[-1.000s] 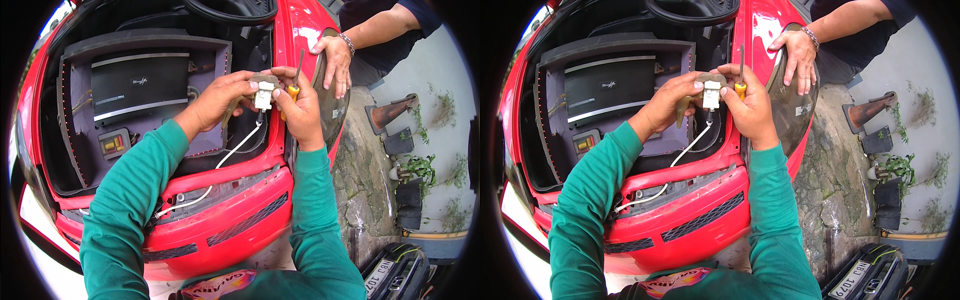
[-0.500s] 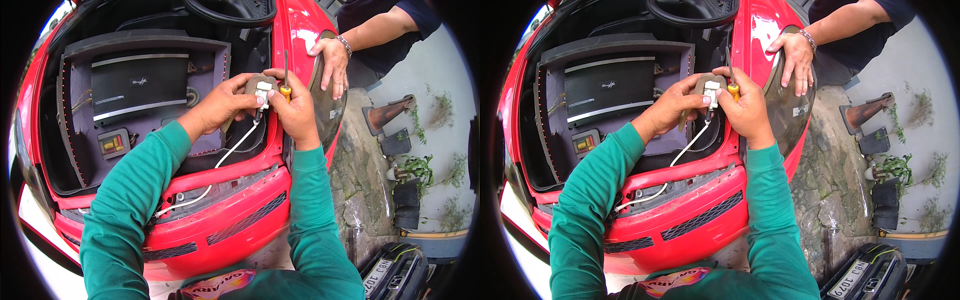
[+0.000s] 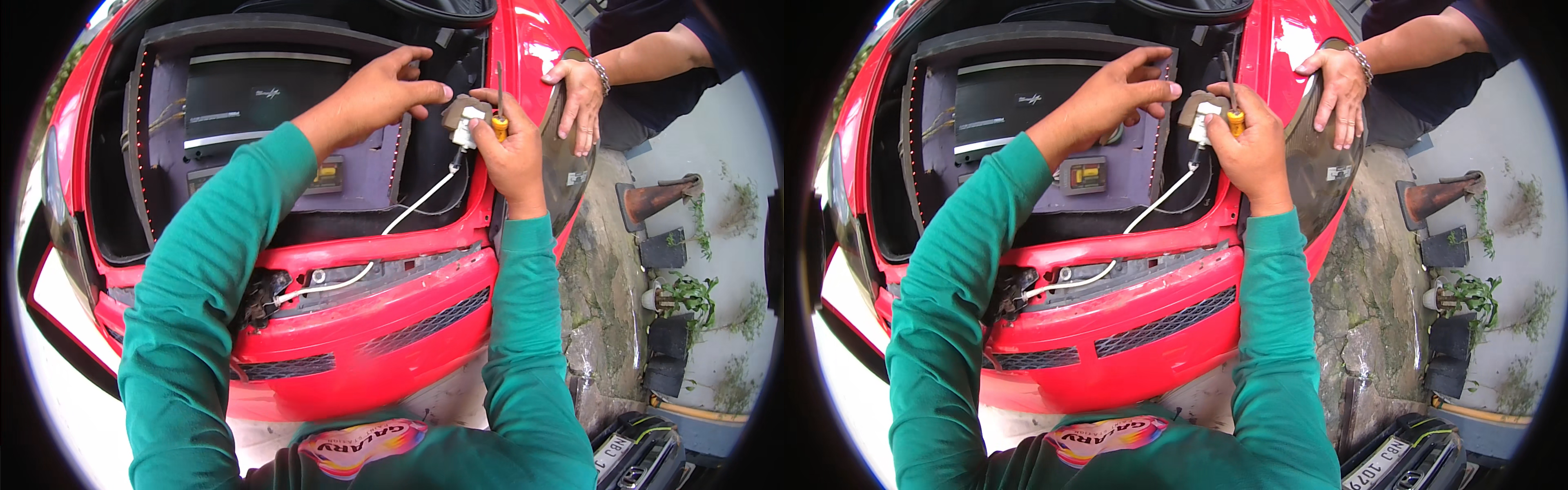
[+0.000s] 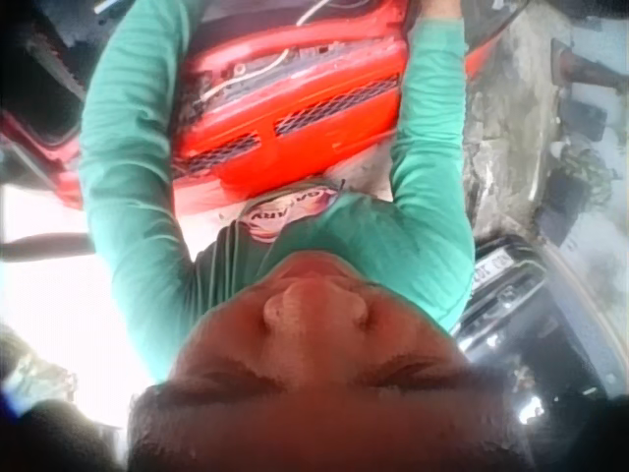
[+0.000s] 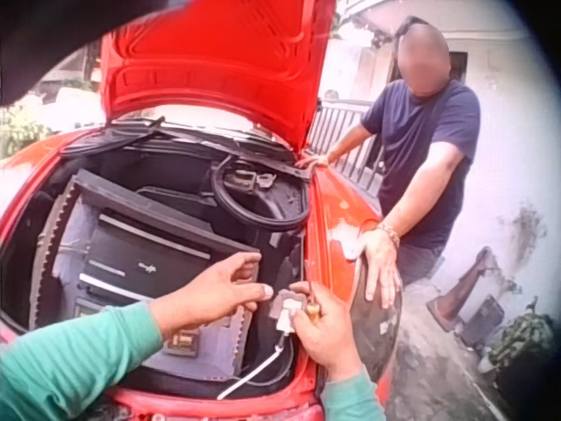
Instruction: The person works on the front bumper of a red car with the hood open, using a screwdriver to manipulate a black electrical connector and wires. They also handle a white sensor component, adjusting and connecting it within the bumper assembly while another person observes.
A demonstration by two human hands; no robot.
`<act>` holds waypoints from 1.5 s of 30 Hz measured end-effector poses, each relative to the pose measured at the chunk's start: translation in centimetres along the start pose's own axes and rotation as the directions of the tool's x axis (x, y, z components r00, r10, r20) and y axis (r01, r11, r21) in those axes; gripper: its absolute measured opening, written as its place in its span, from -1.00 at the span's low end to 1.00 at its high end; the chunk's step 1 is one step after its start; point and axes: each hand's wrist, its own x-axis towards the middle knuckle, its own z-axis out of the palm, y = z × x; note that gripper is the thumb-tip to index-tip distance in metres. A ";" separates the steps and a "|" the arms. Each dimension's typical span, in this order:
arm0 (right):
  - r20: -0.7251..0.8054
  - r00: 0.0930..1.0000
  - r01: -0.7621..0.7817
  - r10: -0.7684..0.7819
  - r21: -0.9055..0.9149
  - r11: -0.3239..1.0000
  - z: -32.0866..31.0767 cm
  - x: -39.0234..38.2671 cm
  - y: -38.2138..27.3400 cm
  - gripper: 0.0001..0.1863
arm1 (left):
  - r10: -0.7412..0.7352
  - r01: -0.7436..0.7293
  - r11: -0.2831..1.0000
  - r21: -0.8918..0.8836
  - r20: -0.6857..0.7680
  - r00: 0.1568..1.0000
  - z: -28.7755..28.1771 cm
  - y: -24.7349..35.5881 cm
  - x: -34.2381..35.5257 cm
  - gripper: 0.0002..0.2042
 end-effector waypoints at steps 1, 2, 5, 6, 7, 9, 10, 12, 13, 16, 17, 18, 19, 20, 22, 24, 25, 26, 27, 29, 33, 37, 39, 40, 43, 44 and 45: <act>-0.010 1.000 -0.014 0.014 0.007 1.000 -0.3 -0.2 0.3 -0.63 | 0.045 -0.043 0.997 0.063 -0.031 0.998 -1.1 1.0 -0.4 -0.22; -0.015 1.000 -0.012 0.012 0.023 1.000 -0.2 -0.1 0.2 -0.62 | 0.068 -0.065 0.992 0.104 -0.027 0.997 -2.9 2.0 -1.3 -0.24; -0.016 1.000 -0.009 0.010 0.002 1.000 -0.1 -0.2 -0.2 -0.63 | 0.085 -0.082 0.928 0.365 0.006 0.996 -8.2 5.3 -6.0 -0.48; -0.015 1.000 -0.010 0.010 0.002 1.000 0.0 -0.2 -0.3 -0.63 | 0.071 -0.086 0.893 0.442 0.050 0.996 -9.9 6.1 -7.8 -0.58; -0.012 1.000 -0.007 0.007 0.015 1.000 0.4 -0.1 -0.4 -0.63 | 0.047 -0.085 0.847 0.524 0.086 0.995 -11.7 7.0 -10.2 -0.68; -0.009 0.999 0.032 -0.032 -0.007 0.999 0.6 0.1 -0.1 -0.62 | -0.088 -0.022 0.824 0.567 0.166 0.982 -13.6 8.3 -14.9 -0.80; -0.011 0.999 0.033 -0.033 -0.018 0.999 0.2 0.0 -0.1 -0.62 | -0.120 -0.069 0.755 0.652 0.242 0.963 -13.6 9.0 -16.7 -0.82; -0.014 1.000 0.023 -0.023 -0.020 1.000 -0.3 -0.2 -0.1 -0.62 | -0.220 -0.123 0.653 0.747 0.342 0.914 -12.1 9.8 -19.6 -0.80; -0.012 1.000 0.025 -0.025 -0.001 1.000 0.0 -0.1 -0.3 -0.63 | -0.286 -0.111 0.620 0.777 0.355 0.890 -11.2 10.4 -21.2 -0.76; -0.013 1.000 0.023 -0.023 0.003 1.000 -0.3 -0.3 -0.2 -0.63 | -0.448 -0.061 0.542 0.838 0.350 0.823 -7.1 10.9 -22.5 -0.54; -0.018 0.999 0.029 -0.028 0.004 1.000 -0.1 -0.3 -0.3 -0.63 | -0.514 -0.060 0.463 0.884 0.323 0.794 -6.1 11.5 -22.7 -0.49; -0.025 0.999 0.033 -0.033 0.002 0.999 -0.1 -0.3 -0.4 -0.63 | -0.536 -0.080 0.432 0.898 0.327 0.778 -5.7 11.1 -23.0 -0.47; -0.023 0.999 0.032 -0.032 -0.002 0.999 -0.1 -0.2 -0.5 -0.63 | -0.552 -0.106 0.404 0.908 0.334 0.764 -5.2 10.3 -23.0 -0.45; -0.022 0.999 0.029 -0.029 -0.007 1.000 0.1 -0.1 -0.6 -0.63 | -0.567 -0.133 0.377 0.917 0.342 0.750 -4.8 9.9 -23.0 -0.43; -0.025 0.999 0.031 -0.031 -0.003 1.000 0.4 -0.2 -0.8 -0.63 | -0.612 -0.112 0.323 0.940 0.298 0.732 -4.2 10.2 -22.1 -0.45; -0.034 0.998 0.048 -0.048 -0.016 0.999 -0.2 -0.1 0.0 -0.63 | -0.614 -0.118 0.299 0.947 0.285 0.736 -3.0 10.6 -20.8 -0.46; -0.029 0.999 0.037 -0.037 -0.001 0.999 0.0 -0.1 0.0 -0.63 | -0.607 -0.116 0.297 0.948 0.282 0.743 -2.4 10.4 -20.6 -0.47; -0.032 0.997 0.065 -0.066 -0.029 0.997 -0.2 0.0 -0.4 -0.64 | -0.588 -0.119 0.297 0.948 0.280 0.759 -2.0 10.2 -20.0 -0.48; -0.031 0.998 0.050 -0.049 0.033 0.998 0.1 0.0 0.5 -0.64 | -0.634 -0.133 0.251 0.959 0.267 0.726 -1.4 10.0 -19.3 -0.48; -0.050 0.997 0.061 -0.061 0.008 0.998 0.1 0.0 -0.1 -0.64 | -0.727 -0.163 0.165 0.973 0.232 0.646 -0.3 9.5 -18.4 -0.49; -0.053 0.997 0.063 -0.062 0.008 0.998 -0.2 -0.3 -0.4 -0.64 | -0.554 -0.198 0.296 0.934 0.337 0.761 -0.6 9.4 -17.3 -0.44; -0.047 0.999 0.011 -0.008 0.068 0.998 0.0 -0.2 -0.6 -0.63 | -0.259 -0.264 0.491 0.830 0.429 0.865 0.2 8.1 -12.8 -0.27; -0.066 0.998 0.022 -0.018 0.064 0.998 -0.2 -0.2 -0.4 -0.63 | -0.223 -0.252 0.495 0.831 0.402 0.888 1.4 8.5 -9.9 -0.23; -0.062 0.998 0.026 -0.022 0.057 0.998 0.0 -0.2 -0.4 -0.62 | -0.258 -0.245 0.483 0.840 0.405 0.877 1.8 8.5 -8.8 -0.20; -0.054 0.995 0.083 -0.082 0.021 0.996 -0.6 -0.2 -0.9 -0.61 | -0.297 -0.260 0.486 0.834 0.438 0.849 2.7 8.3 -7.8 -0.25; -0.052 0.996 0.080 -0.079 0.010 0.997 -0.6 0.0 -0.8 -0.61 | -0.306 -0.283 0.465 0.839 0.452 0.838 2.6 8.6 -8.2 -0.29; -0.049 0.996 0.078 -0.077 0.014 0.997 -0.6 0.4 -1.3 -0.61 | -0.326 -0.295 0.434 0.851 0.453 0.829 2.2 9.2 -9.2 -0.33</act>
